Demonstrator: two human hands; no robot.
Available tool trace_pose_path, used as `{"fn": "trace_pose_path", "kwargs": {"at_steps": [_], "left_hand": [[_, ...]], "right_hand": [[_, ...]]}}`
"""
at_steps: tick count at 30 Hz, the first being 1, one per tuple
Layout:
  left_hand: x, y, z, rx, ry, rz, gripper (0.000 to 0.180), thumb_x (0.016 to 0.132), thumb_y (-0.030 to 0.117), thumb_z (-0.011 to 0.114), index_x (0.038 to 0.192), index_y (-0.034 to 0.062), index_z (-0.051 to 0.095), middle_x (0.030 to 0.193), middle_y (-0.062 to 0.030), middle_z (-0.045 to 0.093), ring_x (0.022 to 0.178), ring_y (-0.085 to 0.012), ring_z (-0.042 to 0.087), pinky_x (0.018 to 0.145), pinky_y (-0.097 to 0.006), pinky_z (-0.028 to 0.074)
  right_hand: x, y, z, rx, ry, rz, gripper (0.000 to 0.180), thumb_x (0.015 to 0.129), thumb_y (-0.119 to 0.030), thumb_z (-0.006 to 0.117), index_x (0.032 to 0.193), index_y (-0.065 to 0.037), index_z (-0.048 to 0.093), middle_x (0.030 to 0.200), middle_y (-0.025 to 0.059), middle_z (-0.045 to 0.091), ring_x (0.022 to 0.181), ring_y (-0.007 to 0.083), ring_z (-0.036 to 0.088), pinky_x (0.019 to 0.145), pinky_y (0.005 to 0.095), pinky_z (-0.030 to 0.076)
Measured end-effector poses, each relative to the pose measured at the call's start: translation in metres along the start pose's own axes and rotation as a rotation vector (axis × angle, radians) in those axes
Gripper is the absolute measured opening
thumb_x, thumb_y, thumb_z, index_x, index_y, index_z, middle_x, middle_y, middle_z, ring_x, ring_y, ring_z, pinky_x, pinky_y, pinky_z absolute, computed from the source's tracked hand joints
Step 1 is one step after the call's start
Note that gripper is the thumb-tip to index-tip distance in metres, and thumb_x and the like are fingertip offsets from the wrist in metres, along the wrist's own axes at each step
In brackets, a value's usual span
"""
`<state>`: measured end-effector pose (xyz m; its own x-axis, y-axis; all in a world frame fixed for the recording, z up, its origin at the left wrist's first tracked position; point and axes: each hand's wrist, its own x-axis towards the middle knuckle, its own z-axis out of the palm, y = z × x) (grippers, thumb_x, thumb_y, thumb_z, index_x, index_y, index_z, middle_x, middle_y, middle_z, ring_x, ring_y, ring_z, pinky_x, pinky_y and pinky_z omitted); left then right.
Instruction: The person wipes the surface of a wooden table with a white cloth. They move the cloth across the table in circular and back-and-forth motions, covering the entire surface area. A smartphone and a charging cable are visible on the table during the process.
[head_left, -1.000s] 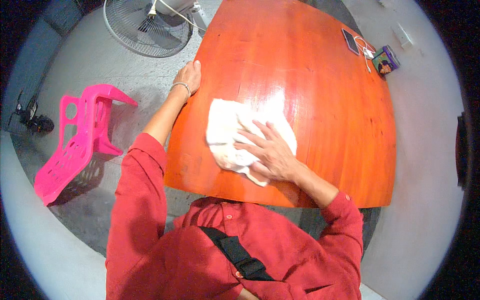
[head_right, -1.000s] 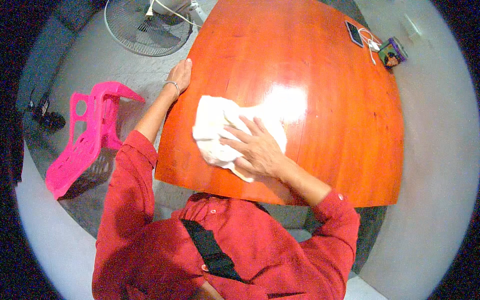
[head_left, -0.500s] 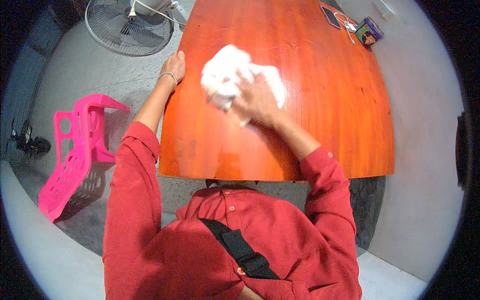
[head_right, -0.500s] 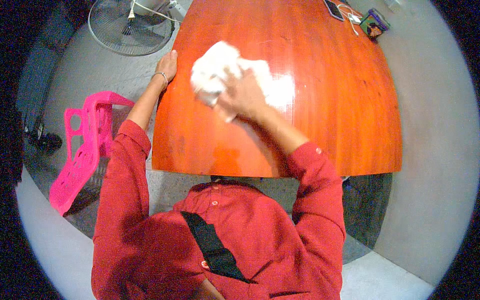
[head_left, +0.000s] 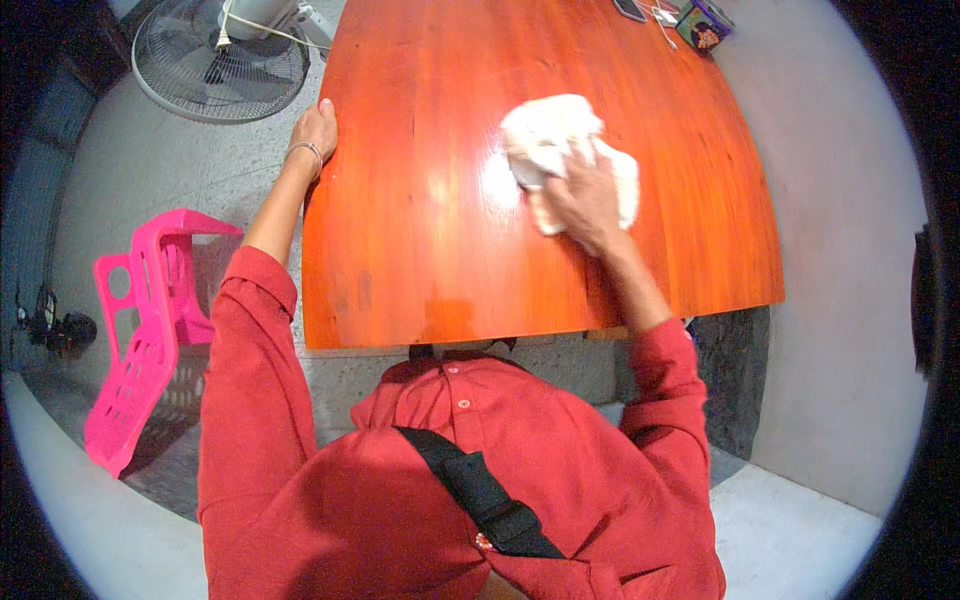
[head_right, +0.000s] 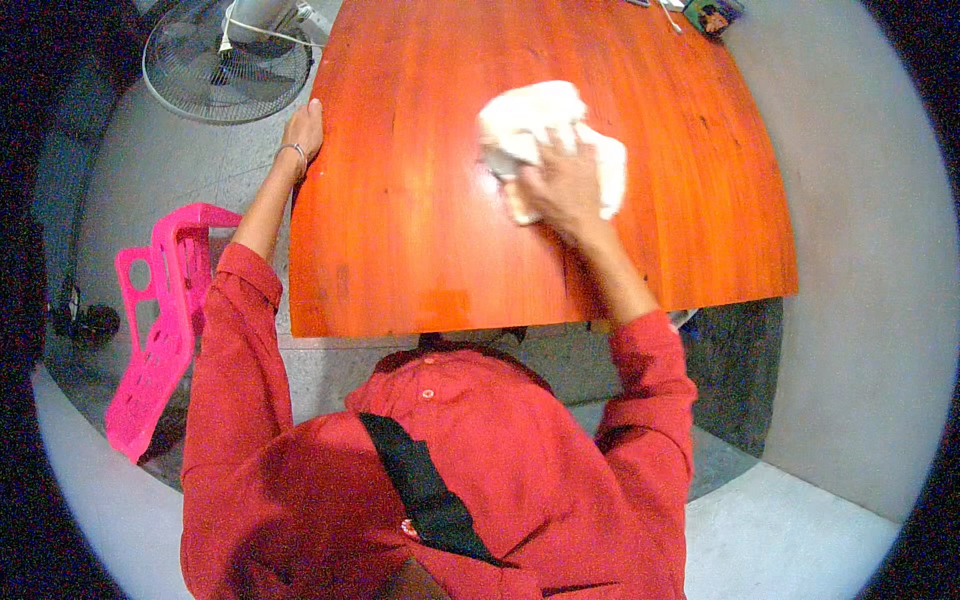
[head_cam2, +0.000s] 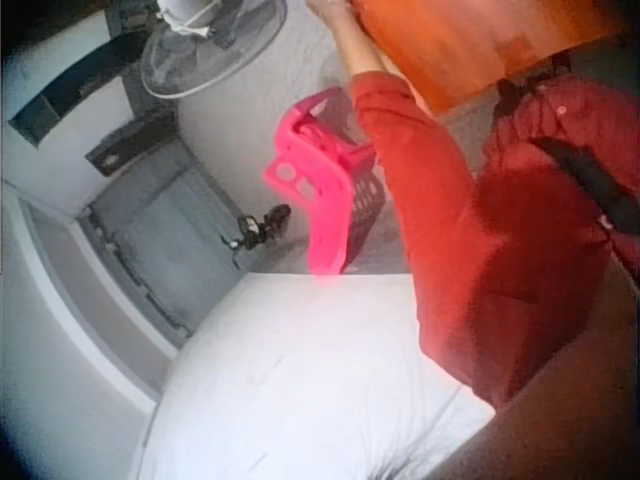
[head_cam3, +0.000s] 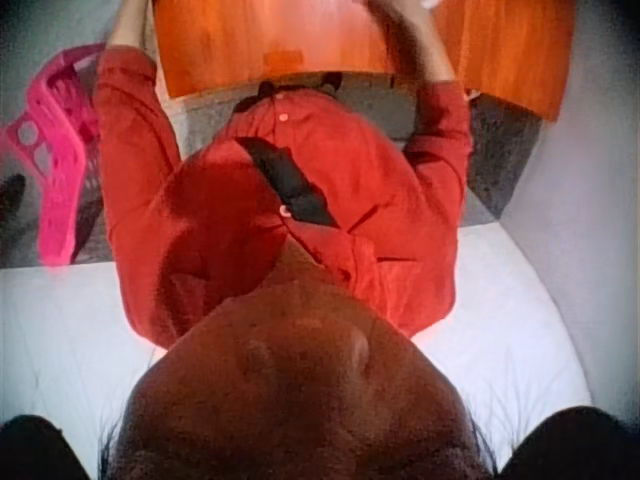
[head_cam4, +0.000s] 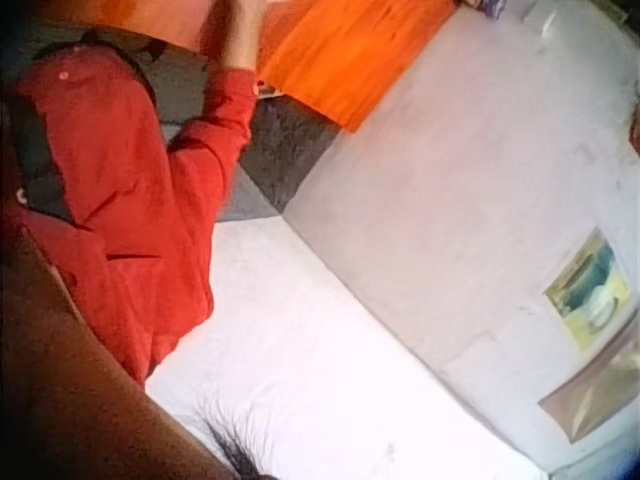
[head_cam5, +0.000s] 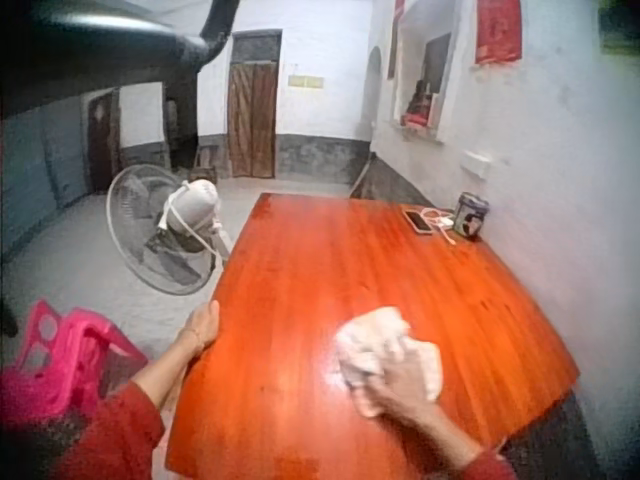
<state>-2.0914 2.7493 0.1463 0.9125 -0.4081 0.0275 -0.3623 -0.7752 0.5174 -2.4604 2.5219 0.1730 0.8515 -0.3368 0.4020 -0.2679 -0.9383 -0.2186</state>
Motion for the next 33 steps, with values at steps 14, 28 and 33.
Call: {"fn": "trace_pose_path", "kwargs": {"at_steps": [14,28,33], "left_hand": [[-0.002,-0.006,-0.001,-0.018,0.012,0.08,0.057,0.098,0.039,0.027,0.114,-0.0061,0.058,0.12,-0.0298,0.055,0.115,-0.0439,0.051,0.098,-0.048,0.04],[0.005,-0.007,-0.003,0.027,0.001,0.07,0.058,0.098,0.039,0.025,0.119,-0.0063,0.056,0.123,-0.0291,0.054,0.116,-0.0439,0.05,0.099,-0.048,0.038],[0.004,-0.009,-0.002,0.002,-0.011,0.075,0.059,0.098,0.039,0.025,0.118,-0.0059,0.056,0.123,-0.0293,0.055,0.117,-0.0439,0.05,0.1,-0.048,0.038]], "right_hand": [[-0.12,-0.031,-0.063,0.138,-0.131,0.041,0.055,0.076,-0.025,0.059,0.13,-0.015,0.054,0.144,0.0141,0.041,0.133,0.0424,0.033,0.111,0.0542,0.022],[-0.078,-0.086,-0.043,0.084,-0.144,-0.075,0.055,0.074,-0.03,0.059,0.127,-0.018,0.057,0.14,0.0089,0.047,0.13,0.0418,0.037,0.105,0.06,0.028],[-0.128,-0.017,-0.075,0.054,-0.066,0.069,0.053,0.072,-0.017,0.059,0.125,-0.012,0.058,0.14,0.0169,0.045,0.128,0.0402,0.04,0.109,0.0512,0.026]]}}
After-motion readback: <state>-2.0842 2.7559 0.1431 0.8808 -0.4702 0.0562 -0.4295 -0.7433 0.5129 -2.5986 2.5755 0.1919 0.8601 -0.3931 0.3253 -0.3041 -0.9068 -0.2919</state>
